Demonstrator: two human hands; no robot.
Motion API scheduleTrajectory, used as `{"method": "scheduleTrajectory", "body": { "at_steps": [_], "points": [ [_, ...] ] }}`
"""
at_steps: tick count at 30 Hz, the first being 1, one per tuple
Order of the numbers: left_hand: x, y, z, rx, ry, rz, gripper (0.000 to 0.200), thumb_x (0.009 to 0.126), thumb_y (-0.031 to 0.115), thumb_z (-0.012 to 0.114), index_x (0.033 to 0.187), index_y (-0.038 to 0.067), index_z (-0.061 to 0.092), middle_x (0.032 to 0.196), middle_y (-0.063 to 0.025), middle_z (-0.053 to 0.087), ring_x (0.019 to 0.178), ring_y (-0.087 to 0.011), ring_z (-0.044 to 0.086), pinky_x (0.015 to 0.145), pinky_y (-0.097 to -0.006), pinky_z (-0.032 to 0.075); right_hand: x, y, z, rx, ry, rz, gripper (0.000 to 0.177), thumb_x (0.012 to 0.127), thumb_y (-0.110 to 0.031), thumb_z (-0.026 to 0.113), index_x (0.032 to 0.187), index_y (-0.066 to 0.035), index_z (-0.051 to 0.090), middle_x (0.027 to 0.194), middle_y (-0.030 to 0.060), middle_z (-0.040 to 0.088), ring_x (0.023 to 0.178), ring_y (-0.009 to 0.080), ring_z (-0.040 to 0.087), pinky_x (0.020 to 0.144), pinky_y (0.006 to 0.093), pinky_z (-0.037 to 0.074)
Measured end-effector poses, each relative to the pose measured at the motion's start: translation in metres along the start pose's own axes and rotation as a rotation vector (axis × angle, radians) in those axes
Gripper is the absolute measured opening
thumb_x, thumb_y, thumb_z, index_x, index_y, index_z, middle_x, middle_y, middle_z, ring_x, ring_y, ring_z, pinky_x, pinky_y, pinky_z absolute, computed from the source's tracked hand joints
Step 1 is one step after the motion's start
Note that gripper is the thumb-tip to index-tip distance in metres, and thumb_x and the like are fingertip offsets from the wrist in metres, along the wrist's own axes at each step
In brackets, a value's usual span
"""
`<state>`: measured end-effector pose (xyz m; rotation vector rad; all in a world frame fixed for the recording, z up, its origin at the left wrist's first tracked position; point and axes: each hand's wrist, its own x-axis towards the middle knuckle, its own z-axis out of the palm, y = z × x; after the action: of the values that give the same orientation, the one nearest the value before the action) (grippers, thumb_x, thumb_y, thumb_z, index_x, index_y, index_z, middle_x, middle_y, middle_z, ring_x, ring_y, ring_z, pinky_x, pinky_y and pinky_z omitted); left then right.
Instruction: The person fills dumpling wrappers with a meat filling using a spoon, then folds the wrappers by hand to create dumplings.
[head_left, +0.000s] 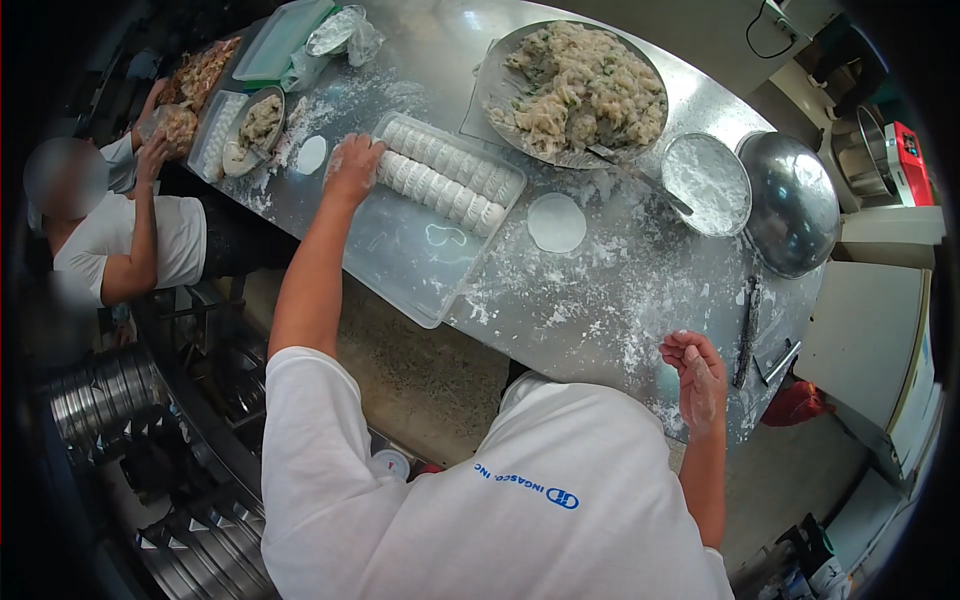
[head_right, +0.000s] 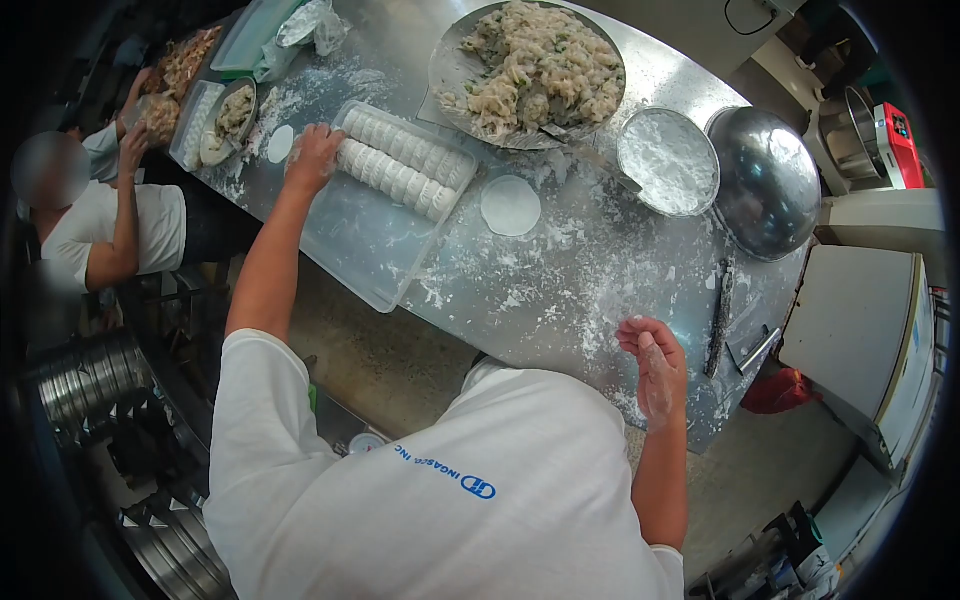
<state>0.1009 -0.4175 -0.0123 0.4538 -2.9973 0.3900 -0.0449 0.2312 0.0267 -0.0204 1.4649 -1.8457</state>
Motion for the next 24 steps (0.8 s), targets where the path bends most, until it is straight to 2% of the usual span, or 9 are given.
{"method": "scheduleTrajectory", "body": {
  "at_steps": [4,7,10,13,16,19,22,24],
  "points": [
    [-0.001,-0.003,0.0,-0.211,0.054,-0.151,0.041,0.079,0.009,0.073,0.119,0.014,0.071,0.107,-0.0124,0.069,0.104,-0.0375,0.063,0.09,-0.0475,0.053,-0.003,0.001,-0.003,-0.01,0.021,0.021,0.031,0.103,-0.024,0.065,0.123,-0.001,0.066,0.118,0.0104,0.07,0.108,0.0212,0.067,0.098,0.0359,0.051],
    [0.0,-0.008,0.002,-0.544,-0.084,-0.368,0.051,0.08,0.011,0.075,0.131,0.013,0.068,0.113,-0.0149,0.073,0.104,-0.036,0.068,0.092,-0.0442,0.055,-0.002,0.002,-0.003,-0.019,0.025,0.031,0.03,0.103,-0.022,0.064,0.123,-0.001,0.066,0.117,0.0097,0.07,0.107,0.0203,0.067,0.097,0.0349,0.051],
    [0.002,-0.004,-0.008,-0.667,-0.181,-0.506,0.054,0.084,0.008,0.069,0.138,0.013,0.065,0.115,-0.0159,0.073,0.103,-0.0321,0.072,0.093,-0.0418,0.055,0.0,0.002,-0.003,-0.03,0.023,0.038,0.029,0.103,-0.021,0.064,0.123,-0.001,0.066,0.116,0.0094,0.07,0.107,0.0197,0.067,0.096,0.0336,0.052],
    [0.006,-0.005,0.0,-0.939,-0.359,-0.799,0.06,0.083,0.002,0.061,0.142,0.014,0.062,0.113,-0.0138,0.073,0.1,-0.0251,0.071,0.09,-0.0366,0.055,0.001,0.003,-0.003,-0.038,0.023,0.047,0.028,0.102,-0.02,0.064,0.122,-0.001,0.067,0.116,0.0092,0.07,0.106,0.0192,0.067,0.095,0.0326,0.052],
    [0.005,-0.002,0.001,-0.975,-0.377,-0.829,0.068,0.081,-0.002,0.056,0.147,0.016,0.058,0.117,-0.0121,0.072,0.1,-0.0206,0.068,0.088,-0.0326,0.054,0.001,0.004,-0.004,-0.054,0.026,0.05,0.028,0.102,-0.02,0.065,0.122,-0.001,0.067,0.115,0.009,0.071,0.106,0.019,0.068,0.095,0.0324,0.052],
    [0.006,-0.001,0.01,-0.962,-0.299,-0.783,0.072,0.081,-0.004,0.055,0.149,0.018,0.056,0.122,-0.0121,0.071,0.103,-0.0184,0.067,0.086,-0.0293,0.053,0.001,0.005,-0.006,-0.064,0.029,0.044,0.028,0.102,-0.021,0.066,0.122,-0.001,0.068,0.115,0.0087,0.071,0.105,0.0188,0.067,0.095,0.0325,0.052],
    [-0.001,0.003,0.008,-1.212,-0.229,-0.771,0.07,0.081,-0.003,0.054,0.149,0.016,0.056,0.124,-0.0119,0.07,0.105,-0.0194,0.066,0.089,-0.0297,0.052,0.0,0.006,-0.006,-0.075,0.023,0.035,0.029,0.101,-0.021,0.067,0.122,-0.001,0.068,0.115,0.0085,0.071,0.105,0.0188,0.067,0.094,0.0325,0.052],
    [-0.013,0.006,0.024,-1.083,-0.11,-0.796,0.072,0.082,-0.004,0.054,0.152,0.015,0.051,0.129,-0.0109,0.068,0.107,-0.02,0.065,0.091,-0.0314,0.051,0.0,0.006,-0.007,-0.076,0.024,0.023,0.029,0.101,-0.021,0.067,0.122,-0.001,0.068,0.115,0.0085,0.071,0.105,0.0189,0.067,0.094,0.0325,0.051]
  ]
}}
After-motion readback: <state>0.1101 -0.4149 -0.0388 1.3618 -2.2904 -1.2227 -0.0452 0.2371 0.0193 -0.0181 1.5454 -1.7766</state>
